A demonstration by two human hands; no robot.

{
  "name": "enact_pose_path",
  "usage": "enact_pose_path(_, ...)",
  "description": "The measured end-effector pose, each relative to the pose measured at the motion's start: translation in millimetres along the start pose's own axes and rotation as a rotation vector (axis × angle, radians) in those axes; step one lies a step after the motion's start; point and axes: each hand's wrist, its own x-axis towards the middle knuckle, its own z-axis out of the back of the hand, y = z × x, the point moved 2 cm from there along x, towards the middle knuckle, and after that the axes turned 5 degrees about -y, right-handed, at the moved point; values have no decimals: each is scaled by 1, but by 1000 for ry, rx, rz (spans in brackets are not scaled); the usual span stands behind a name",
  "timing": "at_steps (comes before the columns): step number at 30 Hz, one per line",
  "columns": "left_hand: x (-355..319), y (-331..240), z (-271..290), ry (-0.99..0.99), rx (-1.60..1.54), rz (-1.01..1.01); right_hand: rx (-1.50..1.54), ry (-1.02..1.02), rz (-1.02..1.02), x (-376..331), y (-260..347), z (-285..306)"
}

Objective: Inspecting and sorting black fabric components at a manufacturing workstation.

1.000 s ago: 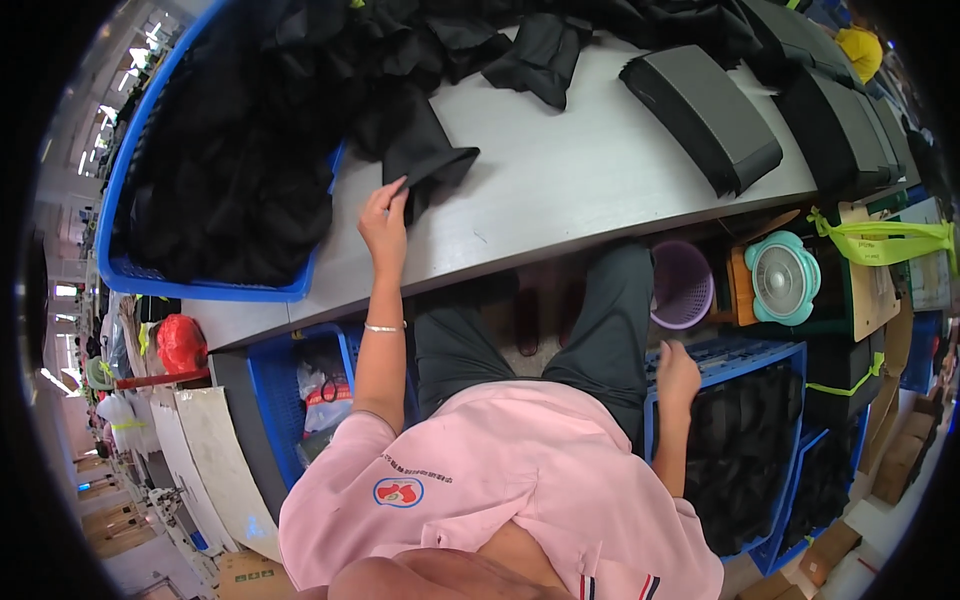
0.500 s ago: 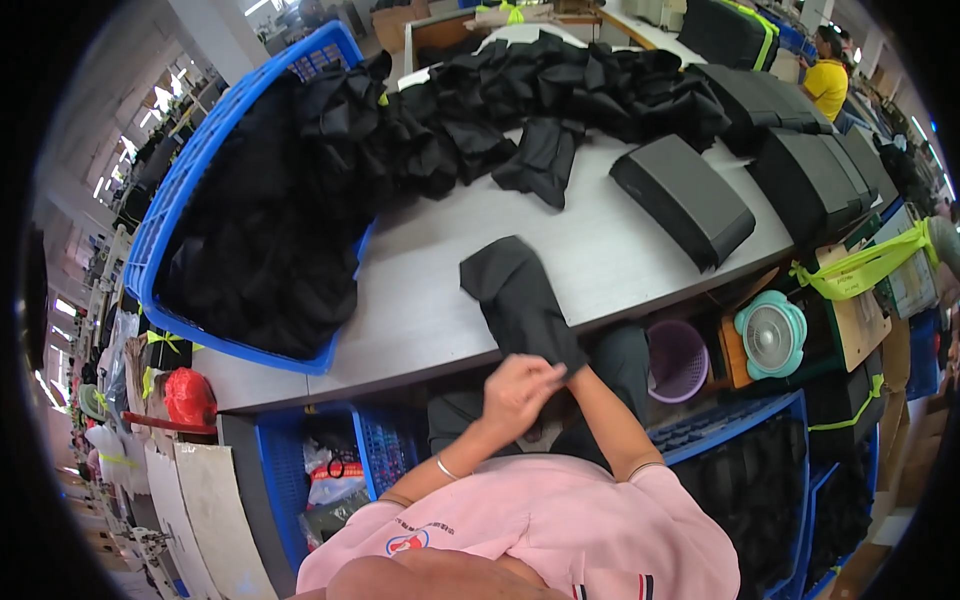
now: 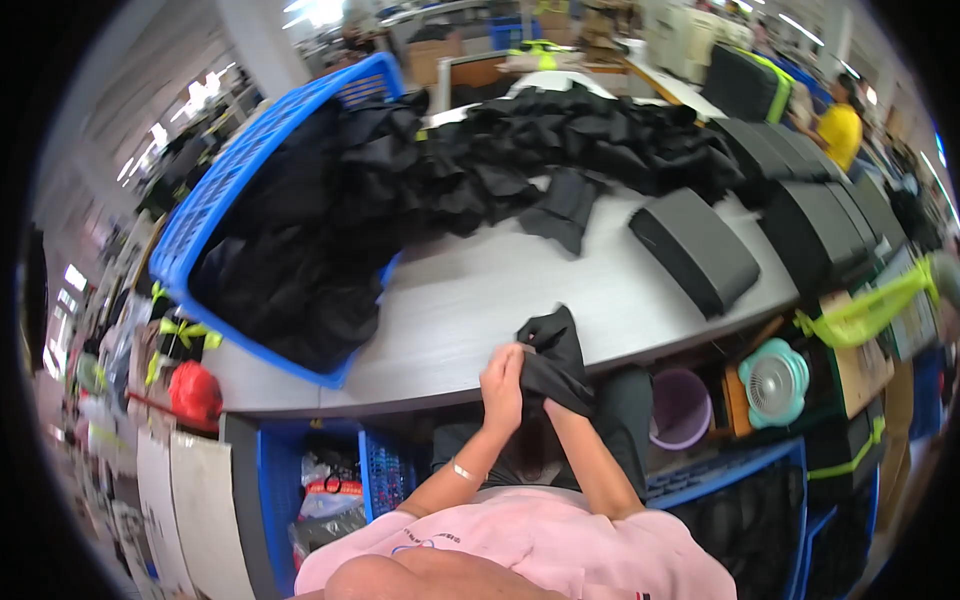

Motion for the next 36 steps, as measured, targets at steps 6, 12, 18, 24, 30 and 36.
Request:
enact_pose_path(6, 104, 57, 39, -273, 70, -76, -767, 324, -35, -92, 55, -58)
enact_pose_path(12, 113, 4, 60, -226, -116, -149, -597, 156, -312, -130, 59, 19)
enact_pose_path(18, 20, -34, 17, 301, 76, -292, -993, -69, 343, -83, 95, -19)
enact_pose_path(24, -2, -44, 25, 284, 24, -341, -840, -175, 29, -52, 72, 29)
enact_pose_path(30, 16, 14, 54, 287, -433, 206, 296, 75, -596, -81, 75, 5)
enact_pose_path(36, -56, 26, 46, 738, -1011, 890, -295, -17, -488, -51, 69, 11)
